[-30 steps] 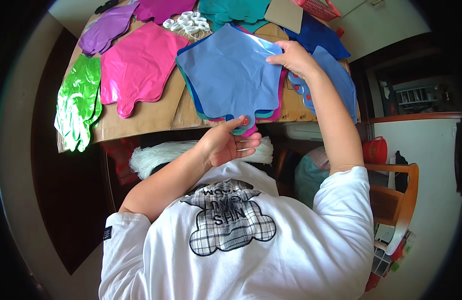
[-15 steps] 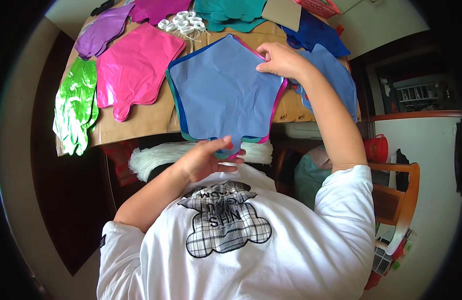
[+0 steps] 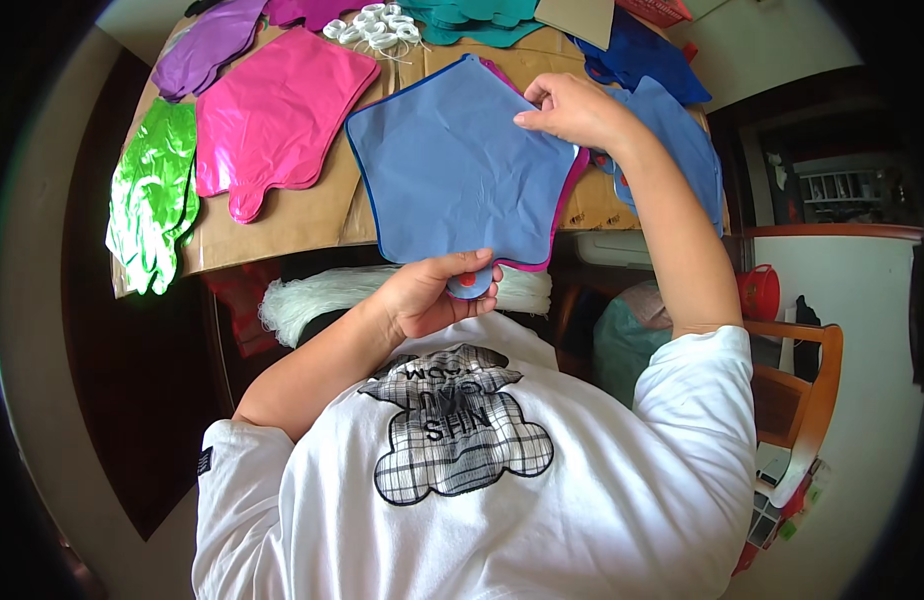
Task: Folding plastic pouches and placing them into clear plastic bags with cardboard inserts.
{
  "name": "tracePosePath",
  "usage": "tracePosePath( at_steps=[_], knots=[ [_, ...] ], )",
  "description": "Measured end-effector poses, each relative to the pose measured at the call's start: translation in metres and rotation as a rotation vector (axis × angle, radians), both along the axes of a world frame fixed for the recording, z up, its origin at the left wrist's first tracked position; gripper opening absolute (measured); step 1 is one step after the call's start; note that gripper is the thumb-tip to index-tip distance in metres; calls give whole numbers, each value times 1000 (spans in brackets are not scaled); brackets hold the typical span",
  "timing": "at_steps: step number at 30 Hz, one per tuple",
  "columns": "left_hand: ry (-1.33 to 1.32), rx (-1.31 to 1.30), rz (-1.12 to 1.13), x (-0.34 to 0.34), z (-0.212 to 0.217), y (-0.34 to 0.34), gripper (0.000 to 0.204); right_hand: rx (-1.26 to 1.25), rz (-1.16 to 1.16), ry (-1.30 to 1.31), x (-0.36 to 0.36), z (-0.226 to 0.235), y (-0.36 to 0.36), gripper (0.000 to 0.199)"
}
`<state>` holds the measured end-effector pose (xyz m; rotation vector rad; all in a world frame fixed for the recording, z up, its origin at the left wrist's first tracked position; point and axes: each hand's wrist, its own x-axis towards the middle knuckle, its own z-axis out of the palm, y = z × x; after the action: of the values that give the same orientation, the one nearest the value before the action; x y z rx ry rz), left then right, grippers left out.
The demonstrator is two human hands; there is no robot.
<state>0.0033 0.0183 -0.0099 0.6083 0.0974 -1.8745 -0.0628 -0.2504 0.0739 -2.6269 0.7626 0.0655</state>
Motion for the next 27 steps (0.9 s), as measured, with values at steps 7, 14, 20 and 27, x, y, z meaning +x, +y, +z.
tracePosePath(
  at_steps=[7, 14, 20, 27],
  knots=[
    [-141, 166, -14, 1, 23, 1, 17, -16, -34, -17, -49, 33, 32, 33],
    [-102, 77, -50, -2, 12, 6, 20, 1049, -369, -13, -124, -22, 93, 46],
    [-128, 0, -190, 0, 8, 19, 26, 1400, -560, -656, -108, -64, 137, 27],
    [30, -112, -13, -8, 3, 26, 44, 1217, -476, -627, -103, -54, 135, 22]
  ],
)
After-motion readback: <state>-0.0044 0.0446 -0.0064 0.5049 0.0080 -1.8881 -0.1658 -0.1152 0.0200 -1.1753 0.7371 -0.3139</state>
